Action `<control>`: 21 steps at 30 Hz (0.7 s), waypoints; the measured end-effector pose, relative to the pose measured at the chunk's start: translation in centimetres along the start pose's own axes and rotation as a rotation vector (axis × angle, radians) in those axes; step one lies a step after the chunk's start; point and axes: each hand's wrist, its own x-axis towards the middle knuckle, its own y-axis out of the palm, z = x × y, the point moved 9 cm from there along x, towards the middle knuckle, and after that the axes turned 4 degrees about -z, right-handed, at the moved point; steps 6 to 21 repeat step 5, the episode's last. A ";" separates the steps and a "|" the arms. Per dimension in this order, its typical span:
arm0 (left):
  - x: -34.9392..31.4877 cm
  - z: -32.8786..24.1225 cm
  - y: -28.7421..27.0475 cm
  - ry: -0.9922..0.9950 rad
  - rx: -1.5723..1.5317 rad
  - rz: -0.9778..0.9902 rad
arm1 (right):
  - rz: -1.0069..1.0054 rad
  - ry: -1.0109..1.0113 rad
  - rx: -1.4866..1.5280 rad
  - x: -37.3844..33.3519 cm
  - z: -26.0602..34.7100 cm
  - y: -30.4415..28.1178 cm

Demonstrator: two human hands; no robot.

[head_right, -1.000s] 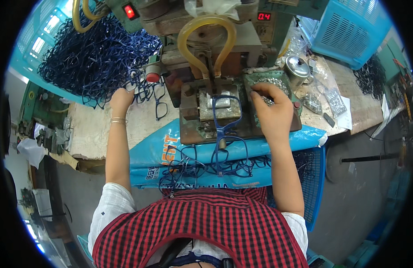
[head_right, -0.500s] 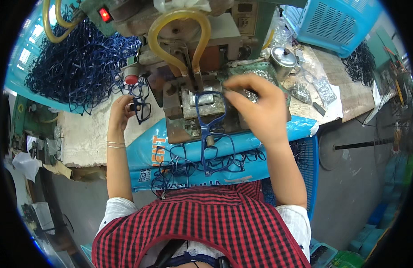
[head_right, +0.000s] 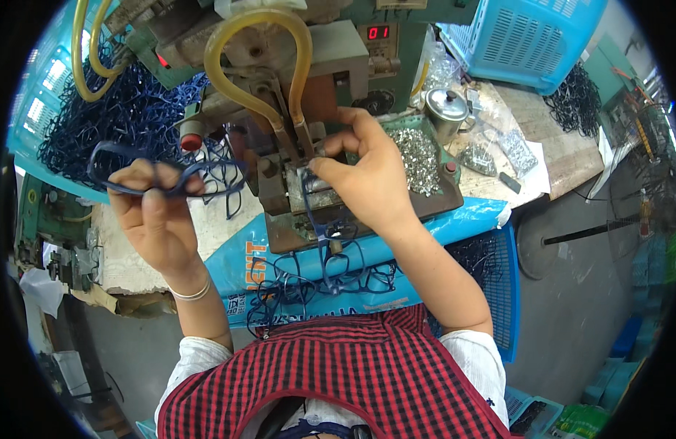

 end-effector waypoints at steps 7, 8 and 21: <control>1.2 1.1 0.1 0.088 0.208 -0.041 | 0.030 0.086 0.201 -0.5 0.2 1.2; 1.2 1.1 0.1 0.088 0.208 -0.041 | 0.030 0.086 0.201 -0.5 0.2 1.2; 1.2 1.1 0.1 0.088 0.208 -0.041 | 0.030 0.086 0.201 -0.5 0.2 1.2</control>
